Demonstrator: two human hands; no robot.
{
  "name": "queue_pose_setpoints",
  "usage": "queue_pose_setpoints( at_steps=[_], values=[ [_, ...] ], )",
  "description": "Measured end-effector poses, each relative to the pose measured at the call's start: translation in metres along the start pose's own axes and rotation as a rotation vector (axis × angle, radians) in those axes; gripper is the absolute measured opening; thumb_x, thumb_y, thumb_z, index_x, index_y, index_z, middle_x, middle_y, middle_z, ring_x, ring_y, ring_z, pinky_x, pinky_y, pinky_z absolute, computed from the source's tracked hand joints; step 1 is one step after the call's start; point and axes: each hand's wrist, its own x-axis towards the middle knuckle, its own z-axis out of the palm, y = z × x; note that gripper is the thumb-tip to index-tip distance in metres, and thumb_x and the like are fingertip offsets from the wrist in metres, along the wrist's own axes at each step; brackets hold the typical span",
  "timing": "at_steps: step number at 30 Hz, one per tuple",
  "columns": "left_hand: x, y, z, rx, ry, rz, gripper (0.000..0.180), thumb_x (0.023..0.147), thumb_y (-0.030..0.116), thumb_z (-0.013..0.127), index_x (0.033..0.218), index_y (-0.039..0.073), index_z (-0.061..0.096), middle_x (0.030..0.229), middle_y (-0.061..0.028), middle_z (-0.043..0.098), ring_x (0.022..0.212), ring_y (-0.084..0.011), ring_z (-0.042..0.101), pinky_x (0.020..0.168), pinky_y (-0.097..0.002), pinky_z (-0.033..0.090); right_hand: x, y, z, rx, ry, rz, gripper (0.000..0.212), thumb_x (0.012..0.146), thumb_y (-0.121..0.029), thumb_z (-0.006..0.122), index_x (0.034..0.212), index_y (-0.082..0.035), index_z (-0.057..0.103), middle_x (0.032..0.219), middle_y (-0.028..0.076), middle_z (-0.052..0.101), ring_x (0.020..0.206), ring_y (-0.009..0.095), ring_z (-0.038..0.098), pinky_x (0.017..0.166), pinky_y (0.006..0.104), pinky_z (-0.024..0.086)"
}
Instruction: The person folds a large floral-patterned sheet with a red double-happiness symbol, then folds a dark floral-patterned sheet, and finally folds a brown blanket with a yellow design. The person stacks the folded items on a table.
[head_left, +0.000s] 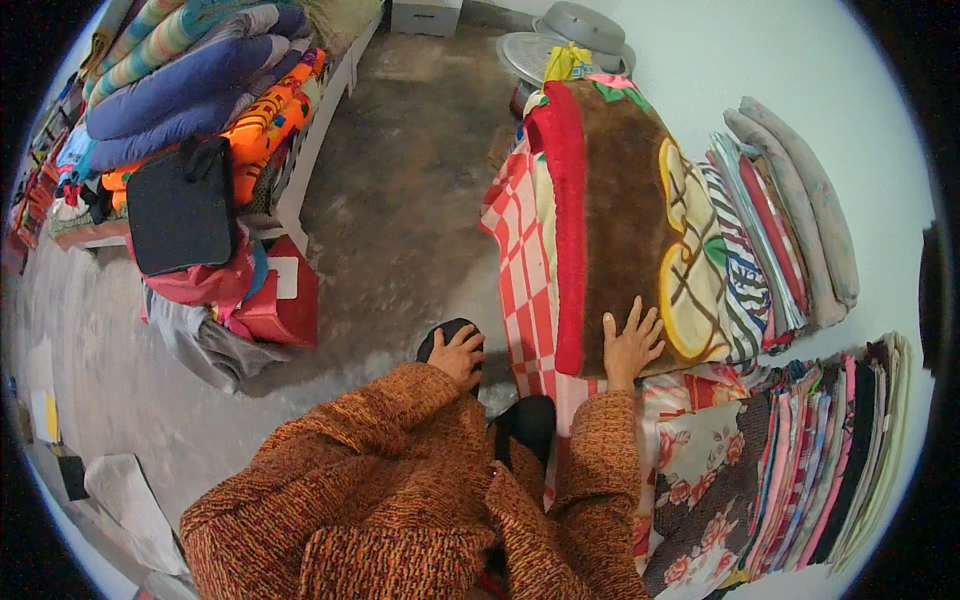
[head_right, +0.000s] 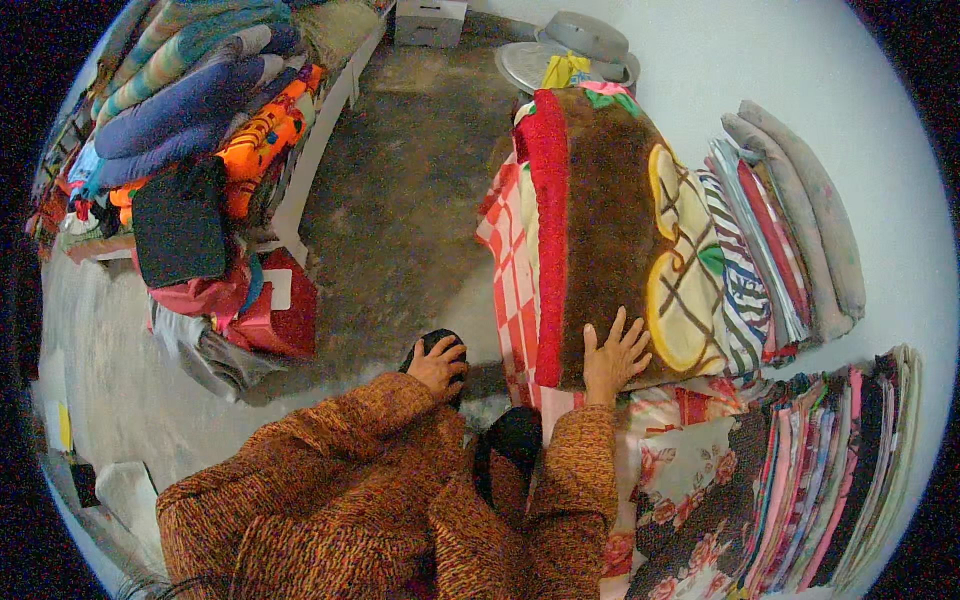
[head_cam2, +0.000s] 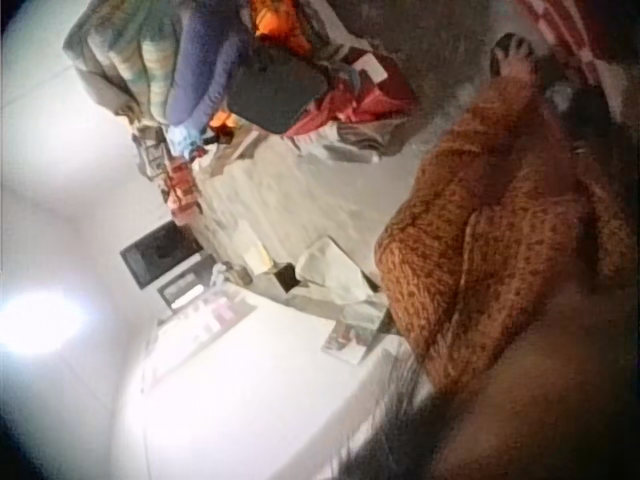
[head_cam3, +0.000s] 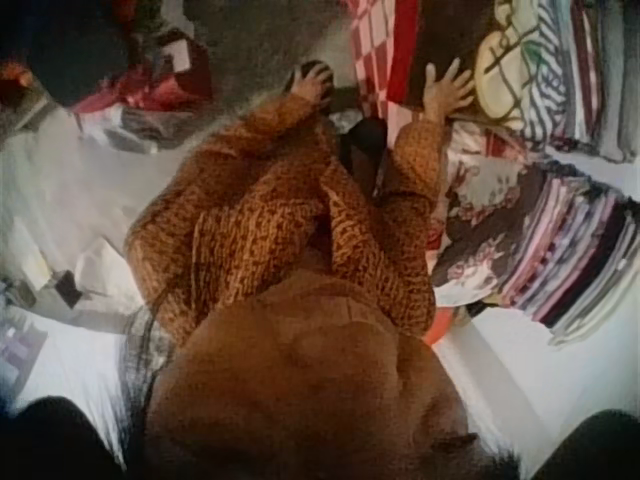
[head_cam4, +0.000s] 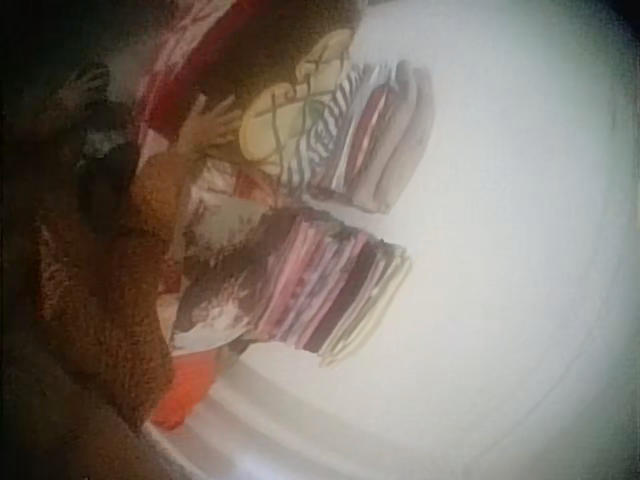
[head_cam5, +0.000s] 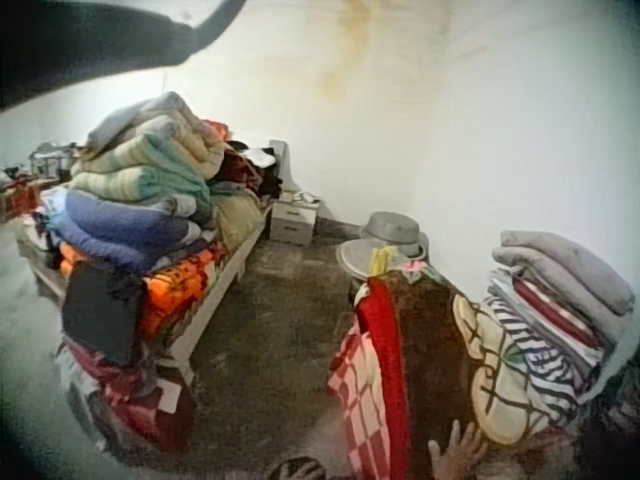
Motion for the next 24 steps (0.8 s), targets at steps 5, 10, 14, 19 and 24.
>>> queue_pose_setpoints(
  at_steps=[5, 10, 14, 19, 24],
  values=[
    [-0.001, 0.003, -0.009, 0.015, 0.0, -0.004, 0.033, 0.08, 0.035, 0.059, 0.111, 0.021, 0.061, 0.135, -0.0027, 0.039, 0.134, -0.0253, 0.023, 0.095, -0.067, 0.025, -0.002, 0.001, 0.001, 0.011, 0.035, -0.018, 0.066, 0.089, -0.057, 0.041, 0.144, -0.024, 0.025, 0.146, 0.017, 0.024, 0.133, 0.04, 0.022, 0.102, 0.0621, 0.018],
    [-0.002, 0.004, -0.011, 0.019, -0.002, -0.005, 0.035, 0.079, 0.035, 0.06, 0.111, 0.021, 0.061, 0.134, -0.003, 0.04, 0.133, -0.0256, 0.024, 0.095, -0.0667, 0.026, -0.002, 0.001, 0.003, 0.026, 0.045, -0.021, 0.066, 0.088, -0.057, 0.042, 0.144, -0.024, 0.025, 0.146, 0.017, 0.026, 0.133, 0.04, 0.022, 0.102, 0.0623, 0.018],
    [-0.001, 0.003, -0.01, -0.004, -0.014, 0.003, 0.036, 0.08, 0.035, 0.059, 0.112, 0.02, 0.061, 0.134, -0.0027, 0.04, 0.133, -0.0256, 0.024, 0.095, -0.0669, 0.026, -0.002, 0.001, 0.001, 0.026, 0.034, -0.007, 0.066, 0.088, -0.056, 0.043, 0.143, -0.023, 0.026, 0.146, 0.017, 0.026, 0.133, 0.039, 0.022, 0.102, 0.0622, 0.017],
    [-0.001, 0.005, -0.015, -0.004, -0.036, -0.019, 0.035, 0.08, 0.036, 0.059, 0.112, 0.021, 0.062, 0.136, -0.0026, 0.039, 0.134, -0.0254, 0.022, 0.096, -0.0675, 0.024, 0.0, 0.0, 0.001, 0.047, 0.031, -0.016, 0.066, 0.088, -0.056, 0.043, 0.143, -0.023, 0.026, 0.146, 0.017, 0.025, 0.133, 0.039, 0.022, 0.102, 0.0625, 0.017],
    [-0.001, 0.007, -0.022, -0.025, -0.077, -0.024, 0.036, 0.079, 0.037, 0.059, 0.112, 0.021, 0.062, 0.136, -0.0024, 0.038, 0.135, -0.0251, 0.022, 0.097, -0.0669, 0.024, -0.002, 0.002, 0.002, 0.055, 0.047, -0.013, 0.067, 0.087, -0.056, 0.045, 0.143, -0.023, 0.027, 0.146, 0.018, 0.026, 0.133, 0.039, 0.023, 0.102, 0.0624, 0.018]
  ],
)
